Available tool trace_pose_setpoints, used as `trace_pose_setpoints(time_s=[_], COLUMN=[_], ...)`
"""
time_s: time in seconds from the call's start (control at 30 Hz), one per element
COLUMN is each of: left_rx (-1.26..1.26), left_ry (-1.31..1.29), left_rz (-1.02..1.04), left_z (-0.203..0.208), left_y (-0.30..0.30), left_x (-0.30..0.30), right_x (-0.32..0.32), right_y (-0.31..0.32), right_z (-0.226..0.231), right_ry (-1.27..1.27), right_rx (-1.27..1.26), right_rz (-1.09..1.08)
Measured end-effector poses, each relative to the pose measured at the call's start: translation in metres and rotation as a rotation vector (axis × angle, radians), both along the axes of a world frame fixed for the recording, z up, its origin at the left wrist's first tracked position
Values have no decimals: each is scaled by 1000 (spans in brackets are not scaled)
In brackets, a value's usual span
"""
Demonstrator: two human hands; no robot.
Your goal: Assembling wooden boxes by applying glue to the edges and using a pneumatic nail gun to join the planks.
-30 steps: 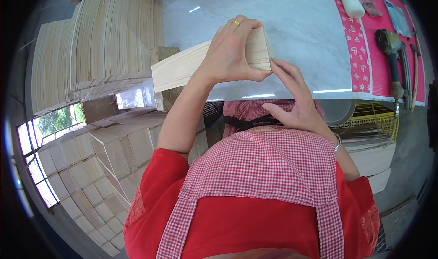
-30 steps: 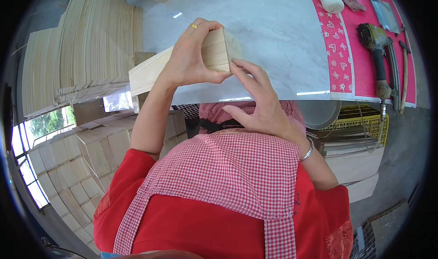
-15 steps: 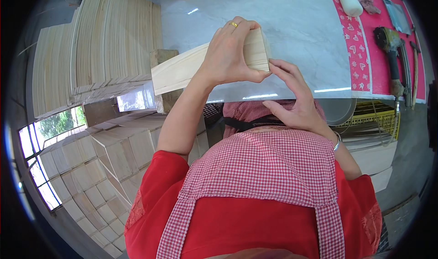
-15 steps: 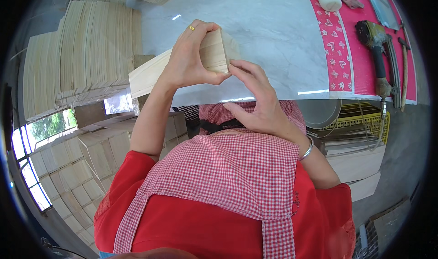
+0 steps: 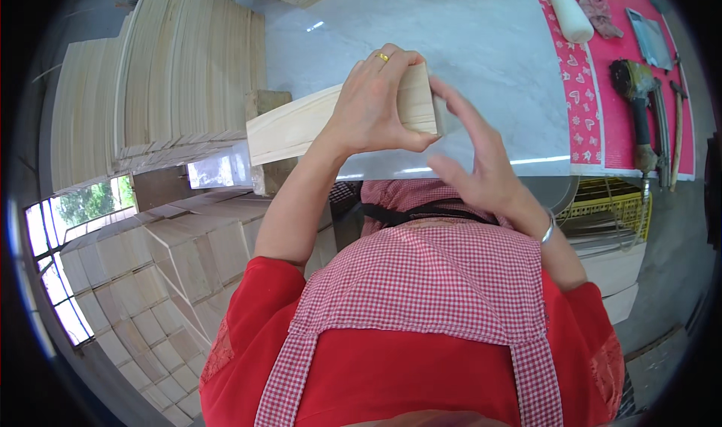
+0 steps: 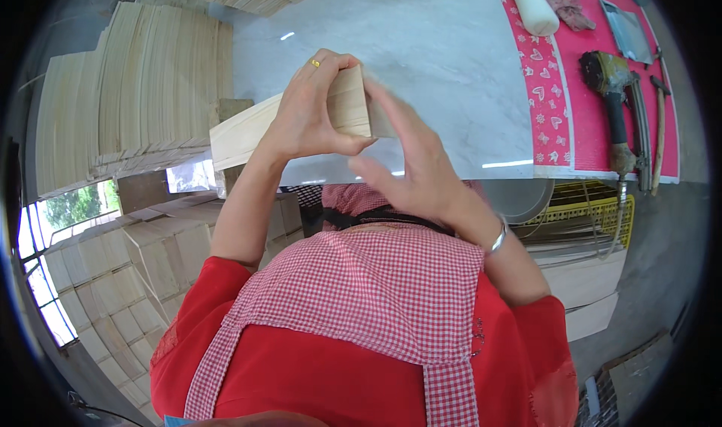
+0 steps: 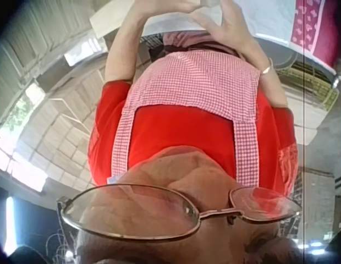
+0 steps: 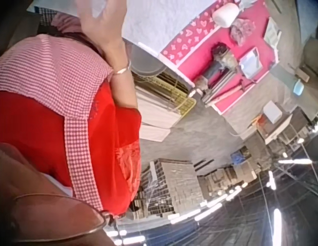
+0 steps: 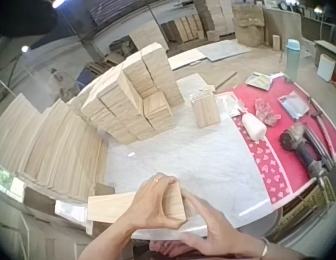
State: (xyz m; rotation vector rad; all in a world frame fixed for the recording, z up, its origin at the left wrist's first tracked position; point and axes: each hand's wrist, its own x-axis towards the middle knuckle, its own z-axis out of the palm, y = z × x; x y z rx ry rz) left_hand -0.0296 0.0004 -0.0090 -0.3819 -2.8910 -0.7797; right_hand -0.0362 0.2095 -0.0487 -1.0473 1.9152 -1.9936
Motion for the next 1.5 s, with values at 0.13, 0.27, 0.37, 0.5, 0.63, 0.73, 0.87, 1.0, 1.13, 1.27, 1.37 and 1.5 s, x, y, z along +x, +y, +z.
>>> trace_pose_setpoints(time_s=[0.13, 0.27, 0.37, 0.5, 0.63, 0.73, 0.87, 1.0, 1.13, 1.27, 1.37, 1.5], left_rx=[-11, -6, 19, 11, 6, 13, 47, 11, -17, -108, -111, -114], left_ry=[-31, -68, -70, -28, 31, 92, 107, 147, 116, 101, 72, 70], left_rz=[10, 30, 29, 44, 21, 14, 6, 30, 26, 7, 13, 21], left_z=[1, 9, 8, -3, -5, -12, -19, -24, -22, -20, -16, -18], left_y=[-5, -5, -3, -3, -4, -5, -5, -8, -10, -8, -7, -6], left_x=[3, 9, 8, 14, 10, 7, 6, 12, 14, 12, 14, 13], right_x=[16, -6, -63, -102, -119, -151, -169, -150, -77, -53, -53, -54], right_y=[34, 85, 174, 234, 282, 285, 270, 214, 124, 88, 76, 63], right_z=[4, -12, -33, -22, -55, -56, -23, 53, 116, 142, 154, 155], right_ry=[-131, 27, 169, 471, 623, 527, 280, 17, -75, 337, 334, 327], right_rx=[133, 396, 634, 1023, 1210, 1244, 1313, 1308, 1152, 977, 1040, 1059], right_rz=[161, -266, -714, -915, -825, -726, -679, -550, -361, 28, 141, 204])
